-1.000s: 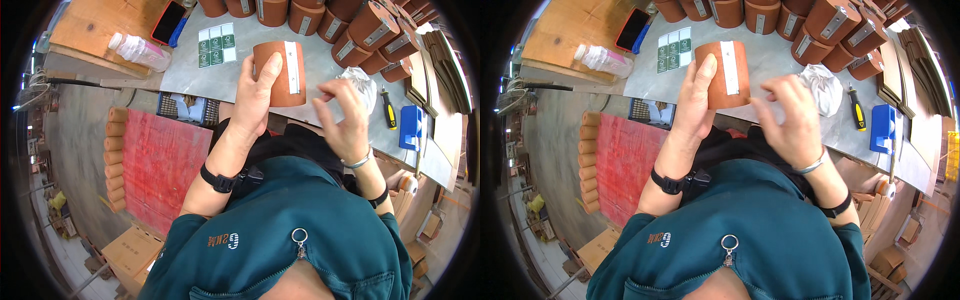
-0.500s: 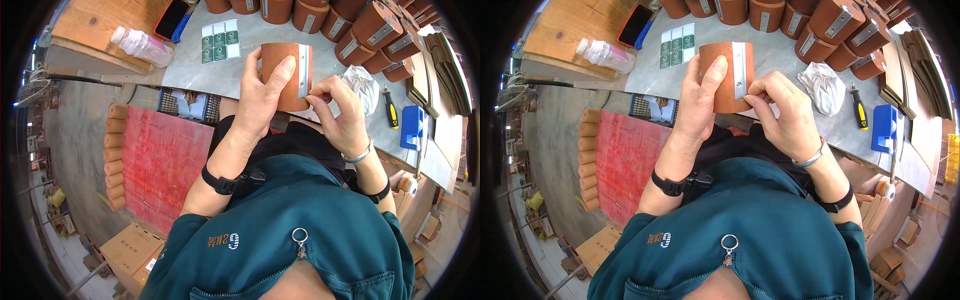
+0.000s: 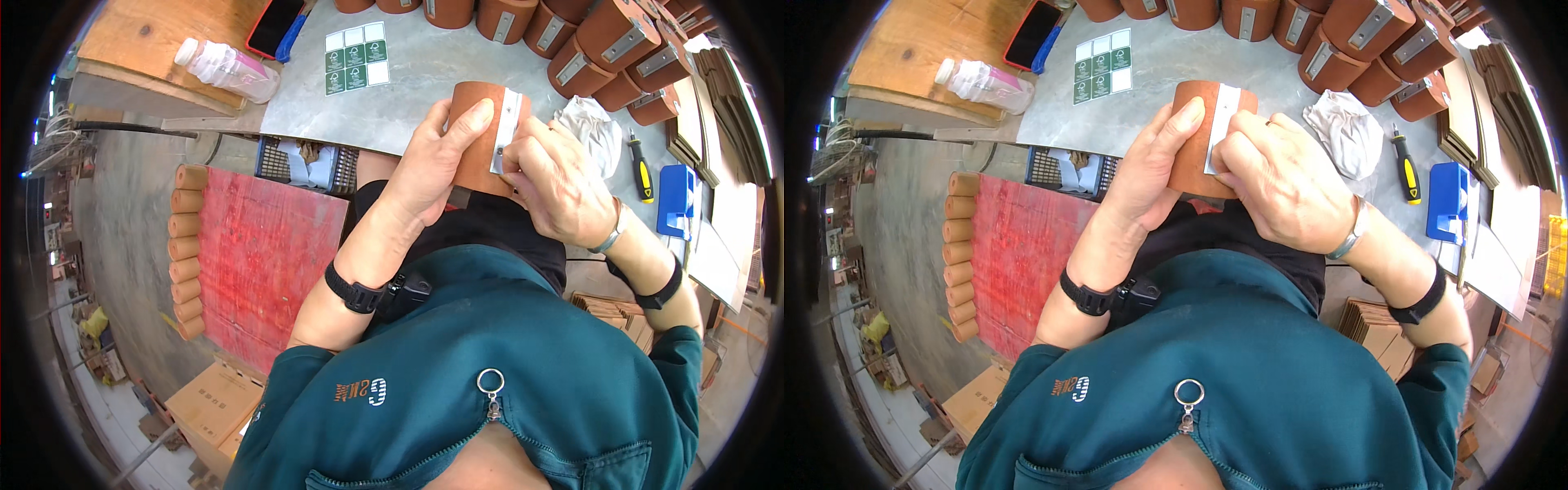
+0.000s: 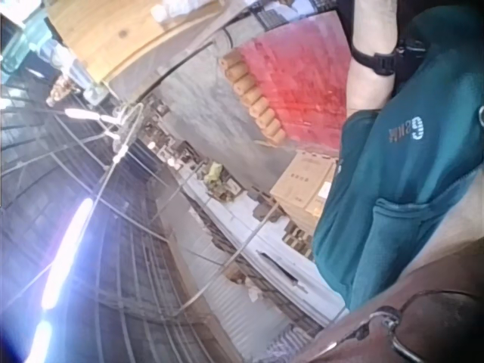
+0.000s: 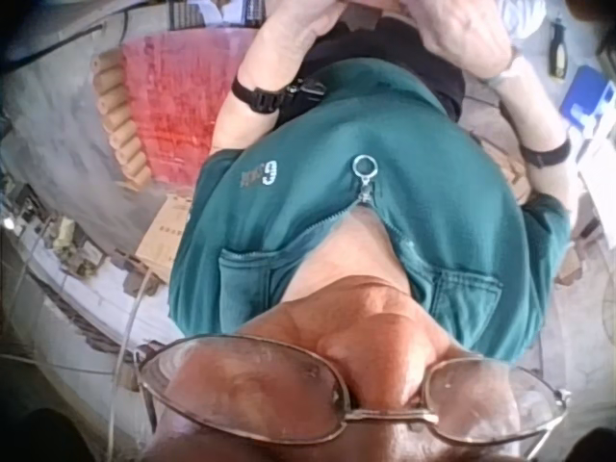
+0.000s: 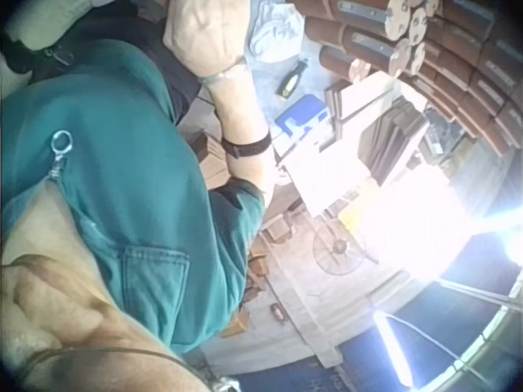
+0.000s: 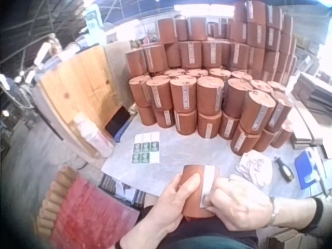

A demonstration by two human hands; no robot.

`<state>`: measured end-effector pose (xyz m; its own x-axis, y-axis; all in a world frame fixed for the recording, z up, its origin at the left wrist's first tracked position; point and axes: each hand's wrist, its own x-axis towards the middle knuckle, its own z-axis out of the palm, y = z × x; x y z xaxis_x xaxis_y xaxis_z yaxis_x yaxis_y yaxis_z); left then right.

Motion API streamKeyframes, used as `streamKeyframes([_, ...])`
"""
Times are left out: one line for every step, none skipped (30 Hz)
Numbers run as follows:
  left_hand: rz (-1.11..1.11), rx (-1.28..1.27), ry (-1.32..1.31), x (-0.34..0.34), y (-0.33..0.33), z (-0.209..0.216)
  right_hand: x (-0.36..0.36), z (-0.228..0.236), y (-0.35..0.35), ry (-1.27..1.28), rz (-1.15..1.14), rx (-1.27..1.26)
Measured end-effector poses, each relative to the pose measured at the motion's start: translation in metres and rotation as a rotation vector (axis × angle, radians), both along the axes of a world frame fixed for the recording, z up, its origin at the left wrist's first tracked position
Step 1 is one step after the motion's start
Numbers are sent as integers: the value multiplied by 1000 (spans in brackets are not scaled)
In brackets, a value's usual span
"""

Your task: Assembling, labeling, and wrapping wooden cylinder products in a workshop.

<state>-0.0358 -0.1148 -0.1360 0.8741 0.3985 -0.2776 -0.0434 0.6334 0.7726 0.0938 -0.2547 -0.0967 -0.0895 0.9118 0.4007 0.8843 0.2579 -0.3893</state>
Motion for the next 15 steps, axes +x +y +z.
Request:
streamKeyframes([-6,-4,4,1,3,-1,2,0,0,4,-6,-4])
streamKeyframes([-85,-49,-2,3,9,-3,5,0,2,-55,14,2])
streamKeyframes([-151,-96,-3,-1,10,-2,5,1,4,-107,46,7])
streamKeyframes([-157,-100,2,-2,5,-5,12,-3,9,-144,-36,78])
streamKeyframes([-174,-33,22,-3,-1,-11,19,-1,17,-84,-135,165])
streamKeyframes([-185,37,38,-3,-5,-17,26,3,24,-27,-226,255])
streamKeyframes([-165,44,65,-5,-8,-19,27,16,24,23,-326,264])
streamKeyframes([-154,44,71,-8,-4,-18,25,30,22,73,-423,273])
streamKeyframes([-163,16,65,-8,2,-15,24,37,15,176,-480,310])
streamKeyframes([-159,-6,63,-10,12,-13,20,41,11,316,-531,255])
streamKeyframes([-132,-30,27,-11,20,-16,18,32,5,298,-506,227])
streamKeyframes([-128,-23,24,-9,24,-15,19,20,-4,271,-485,201])
streamKeyframes([-78,-63,-34,-5,26,-13,18,8,-15,193,-430,121])
streamKeyframes([-13,-98,-83,-6,27,-13,12,-6,-21,127,-360,43])
streamKeyframes([0,-118,-80,-5,28,-14,-3,-14,-24,296,-373,2])
